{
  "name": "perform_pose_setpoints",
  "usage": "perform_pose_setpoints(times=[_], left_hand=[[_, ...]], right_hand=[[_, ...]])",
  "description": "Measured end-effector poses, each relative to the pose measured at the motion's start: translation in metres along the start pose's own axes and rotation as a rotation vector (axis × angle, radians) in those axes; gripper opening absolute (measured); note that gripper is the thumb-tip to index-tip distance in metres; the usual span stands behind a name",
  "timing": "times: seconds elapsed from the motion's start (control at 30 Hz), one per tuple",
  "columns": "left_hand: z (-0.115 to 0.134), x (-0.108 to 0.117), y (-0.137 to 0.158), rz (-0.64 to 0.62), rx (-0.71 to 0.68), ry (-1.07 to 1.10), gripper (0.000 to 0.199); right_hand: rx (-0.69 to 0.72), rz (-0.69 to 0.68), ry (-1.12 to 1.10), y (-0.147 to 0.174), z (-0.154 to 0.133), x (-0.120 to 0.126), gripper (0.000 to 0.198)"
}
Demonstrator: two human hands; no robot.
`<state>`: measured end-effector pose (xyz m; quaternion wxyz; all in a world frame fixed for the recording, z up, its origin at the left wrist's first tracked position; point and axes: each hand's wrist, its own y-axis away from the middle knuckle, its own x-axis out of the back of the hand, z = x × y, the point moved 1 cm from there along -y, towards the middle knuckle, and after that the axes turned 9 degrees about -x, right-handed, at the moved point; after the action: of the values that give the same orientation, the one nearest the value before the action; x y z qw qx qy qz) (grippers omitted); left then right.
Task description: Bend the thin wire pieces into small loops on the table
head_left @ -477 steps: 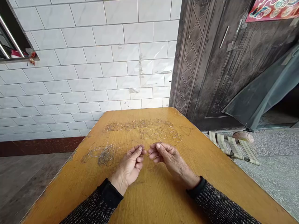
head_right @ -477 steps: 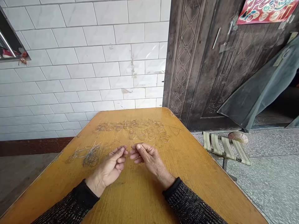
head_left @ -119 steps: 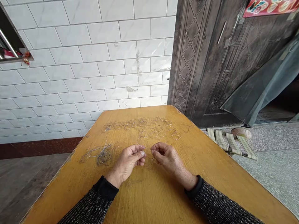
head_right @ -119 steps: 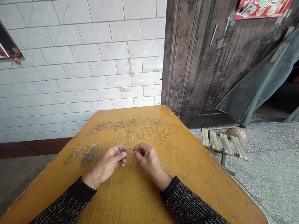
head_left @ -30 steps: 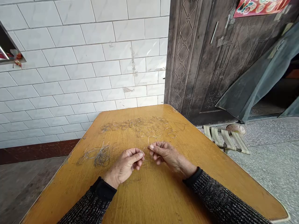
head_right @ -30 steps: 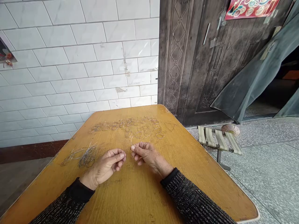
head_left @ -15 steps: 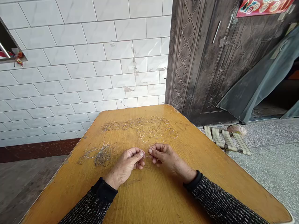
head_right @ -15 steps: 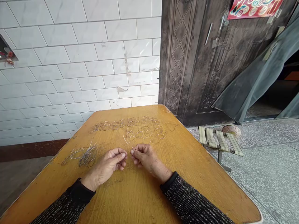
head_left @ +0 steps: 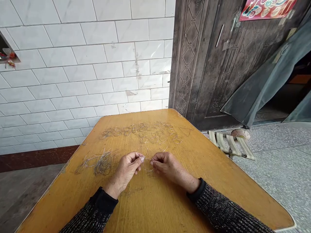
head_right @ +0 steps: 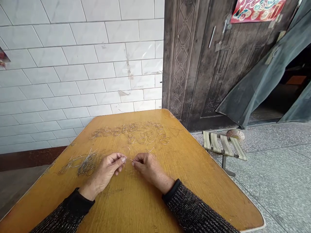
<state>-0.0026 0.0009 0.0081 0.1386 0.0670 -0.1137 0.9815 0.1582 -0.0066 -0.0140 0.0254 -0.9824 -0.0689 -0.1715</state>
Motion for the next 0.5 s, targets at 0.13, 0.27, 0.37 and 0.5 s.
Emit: perform_pose_setpoints(times=[0.13,0.27,0.37,0.5], left_hand=[[0.001,-0.002,0.001,0.008,0.0,0.011,0.027],[-0.004,-0.001,-0.001,0.039,-0.017,0.025,0.029],[-0.007,0.0,-0.002,0.049,-0.03,0.028,0.027],[-0.009,0.002,-0.003,0.051,-0.035,0.014,0.026]], right_hand=[[0.025,0.063,-0.023,-0.002,-0.005,0.013,0.017],[0.001,0.318,-0.151,-0.008,-0.007,0.048,0.021],[-0.073,0.432,-0.194,-0.014,-0.001,0.07,0.026],[-0.117,0.373,0.056,-0.019,0.012,0.077,0.021]])
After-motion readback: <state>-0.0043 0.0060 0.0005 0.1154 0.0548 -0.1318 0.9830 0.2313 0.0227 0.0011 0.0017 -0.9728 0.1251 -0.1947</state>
